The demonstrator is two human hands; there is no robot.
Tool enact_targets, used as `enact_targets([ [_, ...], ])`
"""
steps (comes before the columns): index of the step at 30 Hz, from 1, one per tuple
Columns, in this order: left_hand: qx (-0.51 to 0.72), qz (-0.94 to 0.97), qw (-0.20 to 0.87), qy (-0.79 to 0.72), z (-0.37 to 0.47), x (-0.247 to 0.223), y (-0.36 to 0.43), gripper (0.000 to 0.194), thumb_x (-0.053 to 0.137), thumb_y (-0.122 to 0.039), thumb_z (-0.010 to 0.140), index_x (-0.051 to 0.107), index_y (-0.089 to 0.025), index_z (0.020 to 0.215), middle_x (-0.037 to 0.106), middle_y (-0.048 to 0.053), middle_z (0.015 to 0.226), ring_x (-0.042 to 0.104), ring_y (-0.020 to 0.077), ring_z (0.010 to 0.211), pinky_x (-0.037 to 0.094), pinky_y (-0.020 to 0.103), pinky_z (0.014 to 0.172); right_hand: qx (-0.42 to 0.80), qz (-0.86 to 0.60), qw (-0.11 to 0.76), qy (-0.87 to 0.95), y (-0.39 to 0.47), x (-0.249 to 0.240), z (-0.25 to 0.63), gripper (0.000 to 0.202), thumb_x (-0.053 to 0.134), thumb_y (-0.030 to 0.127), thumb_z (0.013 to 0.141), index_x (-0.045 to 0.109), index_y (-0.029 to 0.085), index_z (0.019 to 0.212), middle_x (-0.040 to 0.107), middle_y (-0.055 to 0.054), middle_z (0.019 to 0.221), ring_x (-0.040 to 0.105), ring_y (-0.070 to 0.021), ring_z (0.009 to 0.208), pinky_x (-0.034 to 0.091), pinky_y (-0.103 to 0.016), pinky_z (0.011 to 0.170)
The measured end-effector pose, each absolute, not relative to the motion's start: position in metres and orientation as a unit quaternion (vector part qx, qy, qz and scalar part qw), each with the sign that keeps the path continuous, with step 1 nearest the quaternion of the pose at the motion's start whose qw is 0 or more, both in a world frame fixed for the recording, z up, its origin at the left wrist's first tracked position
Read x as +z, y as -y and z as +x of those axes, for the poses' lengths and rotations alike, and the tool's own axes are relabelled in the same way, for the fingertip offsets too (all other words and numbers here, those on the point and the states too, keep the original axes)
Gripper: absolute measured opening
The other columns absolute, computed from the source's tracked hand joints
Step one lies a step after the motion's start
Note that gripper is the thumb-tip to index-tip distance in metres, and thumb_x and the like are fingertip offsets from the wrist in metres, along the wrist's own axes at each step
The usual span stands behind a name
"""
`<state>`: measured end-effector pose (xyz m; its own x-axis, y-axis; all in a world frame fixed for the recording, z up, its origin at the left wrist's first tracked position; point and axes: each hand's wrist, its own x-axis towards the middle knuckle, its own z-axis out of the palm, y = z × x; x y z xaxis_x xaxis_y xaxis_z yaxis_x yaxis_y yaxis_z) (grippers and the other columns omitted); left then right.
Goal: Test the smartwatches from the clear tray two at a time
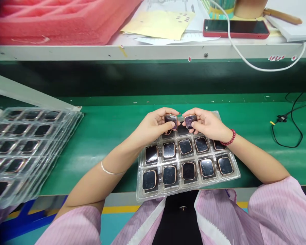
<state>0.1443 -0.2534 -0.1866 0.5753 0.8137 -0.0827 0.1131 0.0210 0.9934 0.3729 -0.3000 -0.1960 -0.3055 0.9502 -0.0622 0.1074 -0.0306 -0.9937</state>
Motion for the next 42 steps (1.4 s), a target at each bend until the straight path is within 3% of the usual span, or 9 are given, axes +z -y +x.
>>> enact_targets([
  [6, 0.265, 0.687, 0.567, -0.37, 0.155, -0.194, 0.246, 0.028, 0.063, -0.018, 0.084, 0.063, -0.017, 0.111, 0.075, 0.005, 0.104, 0.07, 0.0158, 0.081, 0.056, 0.031, 0.078, 0.416, -0.504, 0.389, 0.649, 0.296, -0.195, 0.381, 0.014, 0.064, 0.029, 0.094, 0.066, 0.02, 0.104, 0.077, -0.008, 0.098, 0.074, -0.0211, 0.086, 0.063, -0.041, 0.082],
  [11, 0.15, 0.862, 0.301, -0.381, 0.18, -0.199, 0.247, 0.014, 0.055, -0.021, 0.094, 0.069, -0.019, 0.093, 0.074, 0.008, 0.095, 0.067, 0.0273, 0.097, 0.054, 0.042, 0.087, 0.139, -0.56, 0.293, 0.762, 0.294, -0.213, 0.39, 0.012, 0.064, 0.026, 0.09, 0.075, 0.02, 0.09, 0.074, -0.014, 0.128, 0.058, -0.0359, 0.132, 0.043, -0.061, 0.114],
  [16, 0.092, 0.913, 0.125, -0.377, 0.166, -0.193, 0.258, 0.026, 0.052, -0.025, 0.099, 0.07, -0.015, 0.115, 0.064, 0.019, 0.134, 0.059, 0.0352, 0.121, 0.057, 0.048, 0.089, 0.022, -0.594, 0.214, 0.775, 0.3, -0.219, 0.413, 0.015, 0.064, 0.027, 0.092, 0.077, 0.019, 0.095, 0.067, -0.016, 0.141, 0.05, -0.0399, 0.14, 0.04, -0.064, 0.115],
  [19, 0.086, 0.926, 0.098, -0.354, 0.125, -0.191, 0.269, 0.021, 0.052, -0.024, 0.1, 0.072, -0.016, 0.101, 0.061, 0.018, 0.144, 0.055, 0.0372, 0.134, 0.052, 0.056, 0.106, 0.0, -0.598, 0.163, 0.785, 0.305, -0.214, 0.438, 0.019, 0.064, 0.031, 0.093, 0.077, 0.017, 0.09, 0.064, -0.019, 0.144, 0.045, -0.0438, 0.143, 0.037, -0.068, 0.116],
  [25, 0.065, 0.923, 0.058, -0.375, 0.058, -0.196, 0.307, 0.034, 0.069, -0.034, 0.089, 0.069, -0.02, 0.12, 0.054, 0.021, 0.155, 0.047, 0.0447, 0.147, 0.046, 0.068, 0.111, 0.136, -0.569, 0.199, 0.786, 0.312, -0.201, 0.451, 0.012, 0.071, 0.03, 0.084, 0.063, 0.02, 0.084, 0.063, -0.019, 0.145, 0.043, -0.0441, 0.147, 0.04, -0.068, 0.114],
  [29, 0.064, 0.903, 0.025, -0.424, 0.054, -0.2, 0.318, 0.028, 0.07, -0.036, 0.089, 0.069, -0.018, 0.11, 0.054, 0.023, 0.155, 0.047, 0.0452, 0.148, 0.043, 0.071, 0.113, 0.396, -0.509, 0.329, 0.69, 0.309, -0.191, 0.414, 0.02, 0.071, 0.03, 0.086, 0.052, 0.023, 0.088, 0.078, -0.013, 0.11, 0.076, -0.0276, 0.1, 0.062, -0.048, 0.088],
  [32, 0.061, 0.896, 0.013, -0.44, 0.053, -0.2, 0.319, 0.028, 0.07, -0.037, 0.089, 0.07, -0.016, 0.107, 0.055, 0.025, 0.154, 0.048, 0.0478, 0.146, 0.041, 0.074, 0.112, 0.543, -0.463, 0.322, 0.622, 0.304, -0.188, 0.382, 0.022, 0.073, 0.028, 0.086, 0.061, 0.02, 0.103, 0.079, -0.008, 0.096, 0.075, -0.0165, 0.072, 0.064, -0.031, 0.067],
  [37, 0.088, 0.893, 0.013, -0.442, 0.05, -0.202, 0.327, 0.022, 0.067, -0.033, 0.092, 0.07, -0.017, 0.107, 0.052, 0.025, 0.157, 0.048, 0.0475, 0.147, 0.039, 0.076, 0.112, 0.625, -0.427, 0.302, 0.579, 0.292, -0.195, 0.356, 0.031, 0.073, 0.023, 0.087, 0.072, 0.017, 0.117, 0.08, -0.008, 0.1, 0.068, -0.0088, 0.062, 0.059, -0.02, 0.055],
  [42, 0.106, 0.887, 0.1, -0.438, 0.044, -0.208, 0.328, 0.018, 0.07, -0.032, 0.089, 0.067, -0.019, 0.1, 0.054, 0.021, 0.157, 0.046, 0.0449, 0.149, 0.037, 0.075, 0.116, 0.671, -0.409, 0.341, 0.515, 0.289, -0.208, 0.364, 0.049, 0.073, 0.027, 0.092, 0.066, 0.021, 0.14, 0.075, -0.012, 0.128, 0.073, -0.012, 0.076, 0.067, -0.025, 0.063],
])
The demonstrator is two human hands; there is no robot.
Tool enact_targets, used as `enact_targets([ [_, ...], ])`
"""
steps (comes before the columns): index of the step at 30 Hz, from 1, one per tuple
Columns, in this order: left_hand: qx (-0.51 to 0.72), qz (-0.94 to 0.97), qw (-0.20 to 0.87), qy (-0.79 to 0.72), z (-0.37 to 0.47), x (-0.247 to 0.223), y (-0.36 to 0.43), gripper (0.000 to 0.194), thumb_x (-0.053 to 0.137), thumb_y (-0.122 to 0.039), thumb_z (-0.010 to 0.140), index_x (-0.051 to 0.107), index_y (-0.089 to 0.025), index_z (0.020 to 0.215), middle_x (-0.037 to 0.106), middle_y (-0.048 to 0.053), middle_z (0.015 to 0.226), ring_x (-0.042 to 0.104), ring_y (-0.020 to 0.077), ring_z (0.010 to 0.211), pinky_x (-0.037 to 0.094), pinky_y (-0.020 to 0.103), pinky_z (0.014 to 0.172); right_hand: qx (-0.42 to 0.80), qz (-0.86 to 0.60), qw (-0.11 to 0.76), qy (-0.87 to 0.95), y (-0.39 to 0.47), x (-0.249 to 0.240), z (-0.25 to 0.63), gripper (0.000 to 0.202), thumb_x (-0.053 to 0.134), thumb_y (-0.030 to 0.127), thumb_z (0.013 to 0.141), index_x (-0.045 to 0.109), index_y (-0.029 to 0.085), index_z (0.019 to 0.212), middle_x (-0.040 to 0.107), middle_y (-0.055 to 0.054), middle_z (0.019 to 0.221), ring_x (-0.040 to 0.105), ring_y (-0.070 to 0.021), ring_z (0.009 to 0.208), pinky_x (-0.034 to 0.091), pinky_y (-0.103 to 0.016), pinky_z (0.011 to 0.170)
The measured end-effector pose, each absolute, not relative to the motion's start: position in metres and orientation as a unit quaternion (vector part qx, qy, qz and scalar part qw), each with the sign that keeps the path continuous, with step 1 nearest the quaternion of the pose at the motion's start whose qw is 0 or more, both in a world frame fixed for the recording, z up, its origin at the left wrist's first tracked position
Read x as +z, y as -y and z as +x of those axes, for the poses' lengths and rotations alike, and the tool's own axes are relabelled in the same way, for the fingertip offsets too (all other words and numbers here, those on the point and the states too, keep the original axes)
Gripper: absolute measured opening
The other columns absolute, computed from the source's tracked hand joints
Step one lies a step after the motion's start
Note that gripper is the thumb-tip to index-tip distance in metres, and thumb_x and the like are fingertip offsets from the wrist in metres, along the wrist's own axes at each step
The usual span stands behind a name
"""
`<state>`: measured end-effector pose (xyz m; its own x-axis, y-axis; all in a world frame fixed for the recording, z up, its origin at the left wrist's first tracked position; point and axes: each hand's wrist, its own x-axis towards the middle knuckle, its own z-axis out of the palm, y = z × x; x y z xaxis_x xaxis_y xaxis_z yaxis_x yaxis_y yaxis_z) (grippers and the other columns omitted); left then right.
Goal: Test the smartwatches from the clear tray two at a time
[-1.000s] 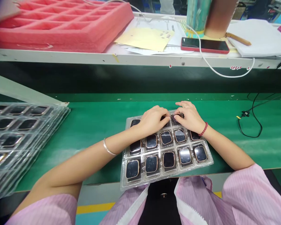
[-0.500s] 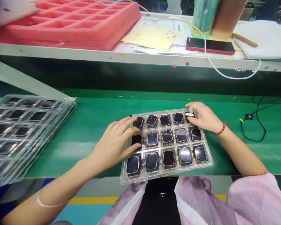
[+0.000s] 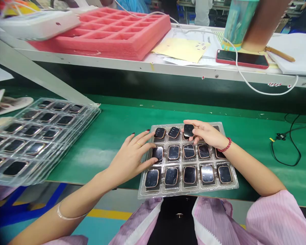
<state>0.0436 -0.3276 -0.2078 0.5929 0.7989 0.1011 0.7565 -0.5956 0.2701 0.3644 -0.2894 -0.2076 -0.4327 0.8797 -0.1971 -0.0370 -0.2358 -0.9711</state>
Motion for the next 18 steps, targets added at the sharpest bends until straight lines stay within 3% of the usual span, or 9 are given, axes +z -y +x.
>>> enact_targets([
  [3, 0.167, 0.862, 0.225, -0.423, 0.046, -0.205, 0.323, 0.01, 0.068, -0.028, 0.087, 0.061, -0.021, 0.088, 0.065, 0.016, 0.146, 0.052, 0.0387, 0.145, 0.044, 0.065, 0.115, 0.686, -0.398, 0.349, 0.499, 0.291, -0.212, 0.368, 0.053, 0.075, 0.032, 0.093, 0.064, 0.023, 0.145, 0.073, -0.013, 0.133, 0.074, -0.0129, 0.082, 0.069, -0.026, 0.068],
  [7, 0.266, 0.748, 0.456, -0.402, 0.074, -0.198, 0.305, 0.011, 0.064, -0.031, 0.091, 0.061, -0.021, 0.092, 0.079, 0.009, 0.102, 0.075, 0.0234, 0.098, 0.061, 0.041, 0.089, 0.684, -0.387, 0.369, 0.496, 0.29, -0.214, 0.369, 0.059, 0.085, 0.038, 0.085, 0.068, 0.021, 0.139, 0.073, -0.013, 0.129, 0.073, -0.0123, 0.078, 0.068, -0.024, 0.064],
  [11, 0.318, 0.586, 0.642, -0.378, 0.118, -0.195, 0.268, 0.028, 0.077, -0.035, 0.083, 0.066, -0.017, 0.101, 0.074, 0.002, 0.082, 0.062, 0.0101, 0.059, 0.053, 0.024, 0.059, 0.674, -0.38, 0.413, 0.481, 0.289, -0.214, 0.371, 0.053, 0.091, 0.039, 0.08, 0.073, 0.022, 0.127, 0.075, -0.005, 0.102, 0.073, -0.0125, 0.076, 0.066, -0.021, 0.062],
  [14, 0.311, 0.503, 0.715, -0.373, 0.139, -0.197, 0.246, 0.04, 0.082, -0.035, 0.079, 0.071, -0.018, 0.113, 0.075, 0.004, 0.086, 0.058, 0.0075, 0.054, 0.042, 0.019, 0.048, 0.67, -0.38, 0.445, 0.457, 0.289, -0.216, 0.375, 0.052, 0.091, 0.039, 0.078, 0.073, 0.023, 0.124, 0.073, -0.002, 0.094, 0.073, -0.0124, 0.074, 0.066, -0.022, 0.063],
  [18, 0.292, 0.442, 0.783, -0.324, 0.143, -0.206, 0.237, 0.061, 0.082, -0.039, 0.08, 0.067, -0.022, 0.136, 0.077, 0.012, 0.113, 0.071, 0.0151, 0.075, 0.046, 0.021, 0.052, 0.672, -0.388, 0.474, 0.415, 0.287, -0.218, 0.379, 0.052, 0.092, 0.039, 0.078, 0.073, 0.022, 0.123, 0.075, -0.004, 0.101, 0.072, -0.0112, 0.072, 0.065, -0.021, 0.064],
])
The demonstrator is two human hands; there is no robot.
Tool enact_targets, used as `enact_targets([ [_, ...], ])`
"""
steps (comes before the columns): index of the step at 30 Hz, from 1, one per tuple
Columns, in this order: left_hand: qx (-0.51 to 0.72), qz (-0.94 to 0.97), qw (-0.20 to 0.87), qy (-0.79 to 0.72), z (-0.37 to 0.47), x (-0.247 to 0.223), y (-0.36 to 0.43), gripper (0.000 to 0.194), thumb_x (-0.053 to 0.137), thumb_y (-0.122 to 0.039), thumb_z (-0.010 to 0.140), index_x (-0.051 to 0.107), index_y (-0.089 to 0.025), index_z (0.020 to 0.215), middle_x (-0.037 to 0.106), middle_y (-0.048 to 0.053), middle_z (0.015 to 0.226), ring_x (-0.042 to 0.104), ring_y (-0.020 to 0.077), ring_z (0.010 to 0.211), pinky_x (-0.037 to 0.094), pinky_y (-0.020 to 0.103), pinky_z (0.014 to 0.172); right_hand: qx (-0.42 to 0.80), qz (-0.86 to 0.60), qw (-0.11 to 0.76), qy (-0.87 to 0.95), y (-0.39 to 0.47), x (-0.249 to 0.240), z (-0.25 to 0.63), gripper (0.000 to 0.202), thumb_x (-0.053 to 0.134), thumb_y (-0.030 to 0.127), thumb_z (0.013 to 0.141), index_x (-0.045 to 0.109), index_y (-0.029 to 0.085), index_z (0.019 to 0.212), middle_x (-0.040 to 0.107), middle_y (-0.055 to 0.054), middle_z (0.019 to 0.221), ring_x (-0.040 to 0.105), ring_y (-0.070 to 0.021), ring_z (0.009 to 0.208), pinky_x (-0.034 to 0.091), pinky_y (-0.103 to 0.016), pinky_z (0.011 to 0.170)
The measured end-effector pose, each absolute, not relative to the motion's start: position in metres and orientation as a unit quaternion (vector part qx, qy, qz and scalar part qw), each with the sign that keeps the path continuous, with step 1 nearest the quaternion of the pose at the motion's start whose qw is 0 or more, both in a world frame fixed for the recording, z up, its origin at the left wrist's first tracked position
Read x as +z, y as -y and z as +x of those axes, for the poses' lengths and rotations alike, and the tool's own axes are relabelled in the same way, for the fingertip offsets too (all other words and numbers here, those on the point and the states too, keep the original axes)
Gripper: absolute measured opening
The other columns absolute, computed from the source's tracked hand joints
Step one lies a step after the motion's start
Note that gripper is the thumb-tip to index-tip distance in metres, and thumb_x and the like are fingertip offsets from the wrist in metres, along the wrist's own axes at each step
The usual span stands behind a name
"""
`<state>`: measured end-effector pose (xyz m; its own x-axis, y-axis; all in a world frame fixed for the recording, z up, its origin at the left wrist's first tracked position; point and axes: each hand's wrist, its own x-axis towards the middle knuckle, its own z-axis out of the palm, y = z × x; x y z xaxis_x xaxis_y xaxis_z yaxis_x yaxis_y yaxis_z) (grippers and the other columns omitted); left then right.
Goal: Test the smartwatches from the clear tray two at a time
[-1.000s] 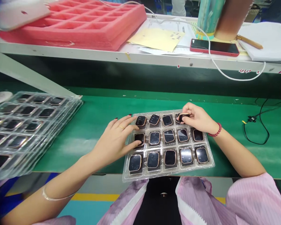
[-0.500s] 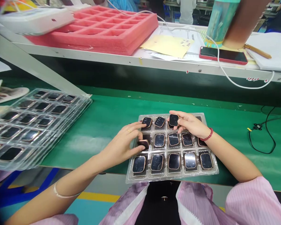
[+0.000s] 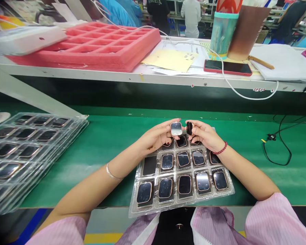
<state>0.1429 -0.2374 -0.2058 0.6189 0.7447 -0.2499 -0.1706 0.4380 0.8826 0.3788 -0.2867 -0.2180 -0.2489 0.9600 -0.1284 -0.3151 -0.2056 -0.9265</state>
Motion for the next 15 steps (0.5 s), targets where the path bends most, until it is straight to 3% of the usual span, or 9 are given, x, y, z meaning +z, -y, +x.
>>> enact_targets([
  [4, 0.281, 0.446, 0.802, -0.28, 0.136, -0.217, 0.238, 0.075, 0.085, -0.043, 0.08, 0.058, -0.026, 0.149, 0.076, 0.01, 0.116, 0.071, 0.0143, 0.076, 0.05, 0.023, 0.058, 0.681, -0.374, 0.468, 0.42, 0.285, -0.219, 0.379, 0.049, 0.09, 0.041, 0.08, 0.073, 0.023, 0.123, 0.076, -0.004, 0.104, 0.071, -0.0104, 0.071, 0.064, -0.022, 0.064],
  [9, 0.303, 0.481, 0.792, -0.223, 0.133, -0.222, 0.24, 0.081, 0.086, -0.046, 0.081, 0.053, -0.029, 0.153, 0.074, 0.006, 0.107, 0.063, 0.0104, 0.068, 0.045, 0.022, 0.057, 0.667, -0.361, 0.443, 0.478, 0.29, -0.217, 0.378, 0.048, 0.09, 0.042, 0.081, 0.075, 0.022, 0.122, 0.076, -0.001, 0.096, 0.065, -0.0064, 0.059, 0.061, -0.02, 0.059],
  [12, 0.325, 0.505, 0.76, -0.248, 0.135, -0.224, 0.241, 0.07, 0.082, -0.049, 0.085, 0.056, -0.026, 0.147, 0.073, 0.008, 0.112, 0.068, 0.0145, 0.076, 0.05, 0.024, 0.059, 0.668, -0.364, 0.432, 0.484, 0.292, -0.216, 0.377, 0.051, 0.091, 0.044, 0.08, 0.075, 0.022, 0.123, 0.075, -0.001, 0.092, 0.069, -0.0092, 0.063, 0.063, -0.022, 0.062],
  [15, 0.355, 0.541, 0.702, -0.297, 0.138, -0.227, 0.243, 0.051, 0.074, -0.047, 0.091, 0.063, -0.022, 0.134, 0.072, 0.008, 0.114, 0.071, 0.018, 0.086, 0.054, 0.024, 0.062, 0.648, -0.387, 0.445, 0.481, 0.291, -0.218, 0.376, 0.052, 0.086, 0.046, 0.085, 0.072, 0.022, 0.129, 0.076, -0.005, 0.102, 0.076, -0.0148, 0.079, 0.067, -0.026, 0.069],
])
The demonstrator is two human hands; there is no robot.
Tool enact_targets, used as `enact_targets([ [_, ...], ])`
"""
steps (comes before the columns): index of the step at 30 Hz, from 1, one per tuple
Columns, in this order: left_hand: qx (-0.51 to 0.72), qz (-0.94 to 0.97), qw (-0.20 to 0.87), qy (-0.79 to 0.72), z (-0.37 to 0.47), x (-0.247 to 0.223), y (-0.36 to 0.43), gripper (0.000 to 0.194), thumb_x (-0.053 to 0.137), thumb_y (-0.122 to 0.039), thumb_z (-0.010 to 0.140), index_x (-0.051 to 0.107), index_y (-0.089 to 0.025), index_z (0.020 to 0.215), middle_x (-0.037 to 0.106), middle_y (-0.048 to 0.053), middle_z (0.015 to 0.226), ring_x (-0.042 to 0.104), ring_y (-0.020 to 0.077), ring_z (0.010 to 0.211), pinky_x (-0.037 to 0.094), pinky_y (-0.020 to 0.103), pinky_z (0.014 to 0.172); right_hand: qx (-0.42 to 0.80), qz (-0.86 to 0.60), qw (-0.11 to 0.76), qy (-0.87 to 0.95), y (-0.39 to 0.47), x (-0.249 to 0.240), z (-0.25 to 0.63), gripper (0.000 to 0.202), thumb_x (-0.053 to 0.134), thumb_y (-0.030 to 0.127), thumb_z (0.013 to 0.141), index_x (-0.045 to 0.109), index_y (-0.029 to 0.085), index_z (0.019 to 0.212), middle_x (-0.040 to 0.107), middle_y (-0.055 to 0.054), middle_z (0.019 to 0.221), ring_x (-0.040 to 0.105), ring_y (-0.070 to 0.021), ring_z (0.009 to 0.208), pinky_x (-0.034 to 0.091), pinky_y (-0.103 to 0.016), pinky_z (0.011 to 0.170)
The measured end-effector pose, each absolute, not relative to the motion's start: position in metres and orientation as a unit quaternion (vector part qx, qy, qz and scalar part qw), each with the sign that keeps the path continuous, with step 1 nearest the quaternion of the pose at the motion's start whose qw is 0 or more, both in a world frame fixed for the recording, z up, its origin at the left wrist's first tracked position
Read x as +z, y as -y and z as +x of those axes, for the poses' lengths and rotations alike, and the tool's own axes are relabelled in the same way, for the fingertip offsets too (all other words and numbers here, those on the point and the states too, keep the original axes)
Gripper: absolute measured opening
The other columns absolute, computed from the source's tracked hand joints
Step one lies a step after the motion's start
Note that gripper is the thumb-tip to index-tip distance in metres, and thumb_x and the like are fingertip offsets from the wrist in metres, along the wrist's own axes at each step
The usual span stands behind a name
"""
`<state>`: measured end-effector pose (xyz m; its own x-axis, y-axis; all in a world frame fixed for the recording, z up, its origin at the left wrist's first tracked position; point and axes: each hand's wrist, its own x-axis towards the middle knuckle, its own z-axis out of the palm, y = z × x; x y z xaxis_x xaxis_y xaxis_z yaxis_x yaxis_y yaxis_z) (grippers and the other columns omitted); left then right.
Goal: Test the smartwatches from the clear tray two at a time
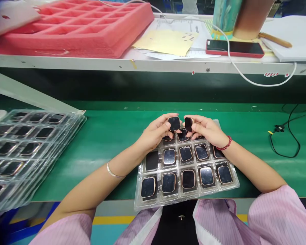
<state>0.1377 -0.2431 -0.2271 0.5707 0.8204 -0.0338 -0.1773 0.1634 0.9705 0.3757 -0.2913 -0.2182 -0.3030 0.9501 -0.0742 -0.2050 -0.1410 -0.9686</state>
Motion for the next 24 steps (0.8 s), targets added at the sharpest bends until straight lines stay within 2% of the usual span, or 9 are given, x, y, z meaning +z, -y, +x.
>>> enact_targets([
  [2, 0.357, 0.57, 0.67, -0.314, 0.14, -0.228, 0.245, 0.045, 0.07, -0.039, 0.093, 0.063, -0.02, 0.133, 0.072, 0.008, 0.113, 0.072, 0.0192, 0.09, 0.055, 0.024, 0.064, 0.629, -0.403, 0.449, 0.491, 0.29, -0.22, 0.375, 0.049, 0.079, 0.042, 0.091, 0.068, 0.022, 0.135, 0.075, -0.008, 0.114, 0.077, -0.0167, 0.088, 0.068, -0.029, 0.074],
  [4, 0.351, 0.592, 0.648, -0.324, 0.141, -0.228, 0.247, 0.048, 0.068, -0.029, 0.09, 0.06, -0.019, 0.137, 0.073, 0.009, 0.114, 0.073, 0.0195, 0.093, 0.056, 0.024, 0.064, 0.605, -0.411, 0.445, 0.516, 0.29, -0.222, 0.374, 0.046, 0.074, 0.034, 0.094, 0.065, 0.022, 0.138, 0.075, -0.009, 0.118, 0.077, -0.0169, 0.09, 0.068, -0.03, 0.077],
  [8, 0.334, 0.609, 0.627, -0.352, 0.142, -0.225, 0.252, 0.054, 0.066, -0.017, 0.083, 0.058, -0.017, 0.136, 0.074, 0.011, 0.12, 0.075, 0.0189, 0.093, 0.054, 0.022, 0.062, 0.561, -0.414, 0.428, 0.575, 0.291, -0.223, 0.372, 0.044, 0.068, 0.02, 0.092, 0.062, 0.019, 0.136, 0.076, -0.007, 0.107, 0.074, -0.015, 0.081, 0.065, -0.029, 0.07],
  [13, 0.34, 0.614, 0.614, -0.361, 0.143, -0.224, 0.253, 0.041, 0.067, -0.028, 0.085, 0.064, -0.014, 0.124, 0.077, 0.01, 0.108, 0.075, 0.0179, 0.083, 0.054, 0.022, 0.058, 0.563, -0.417, 0.416, 0.58, 0.294, -0.218, 0.369, 0.038, 0.067, 0.019, 0.089, 0.063, 0.017, 0.126, 0.076, -0.009, 0.113, 0.069, -0.0102, 0.07, 0.061, -0.024, 0.063],
  [18, 0.345, 0.622, 0.593, -0.378, 0.142, -0.222, 0.252, 0.031, 0.064, -0.036, 0.089, 0.071, -0.015, 0.111, 0.077, 0.006, 0.091, 0.07, 0.0154, 0.07, 0.053, 0.023, 0.056, 0.562, -0.422, 0.416, 0.577, 0.296, -0.212, 0.367, 0.021, 0.066, 0.029, 0.093, 0.069, 0.016, 0.108, 0.077, -0.006, 0.092, 0.064, -0.009, 0.06, 0.057, -0.022, 0.056],
  [21, 0.347, 0.623, 0.591, -0.376, 0.141, -0.22, 0.254, 0.03, 0.063, -0.034, 0.089, 0.072, -0.016, 0.111, 0.077, 0.006, 0.091, 0.069, 0.015, 0.068, 0.053, 0.024, 0.055, 0.551, -0.429, 0.416, 0.582, 0.296, -0.21, 0.367, 0.018, 0.065, 0.029, 0.093, 0.069, 0.016, 0.105, 0.078, -0.005, 0.089, 0.062, -0.0091, 0.059, 0.055, -0.022, 0.054],
  [24, 0.345, 0.62, 0.603, -0.364, 0.142, -0.22, 0.255, 0.036, 0.066, -0.031, 0.087, 0.069, -0.016, 0.119, 0.078, 0.008, 0.101, 0.072, 0.0169, 0.074, 0.054, 0.025, 0.057, 0.544, -0.429, 0.415, 0.59, 0.296, -0.211, 0.367, 0.025, 0.069, 0.025, 0.088, 0.067, 0.017, 0.112, 0.078, -0.007, 0.1, 0.064, -0.0099, 0.063, 0.056, -0.023, 0.057],
])
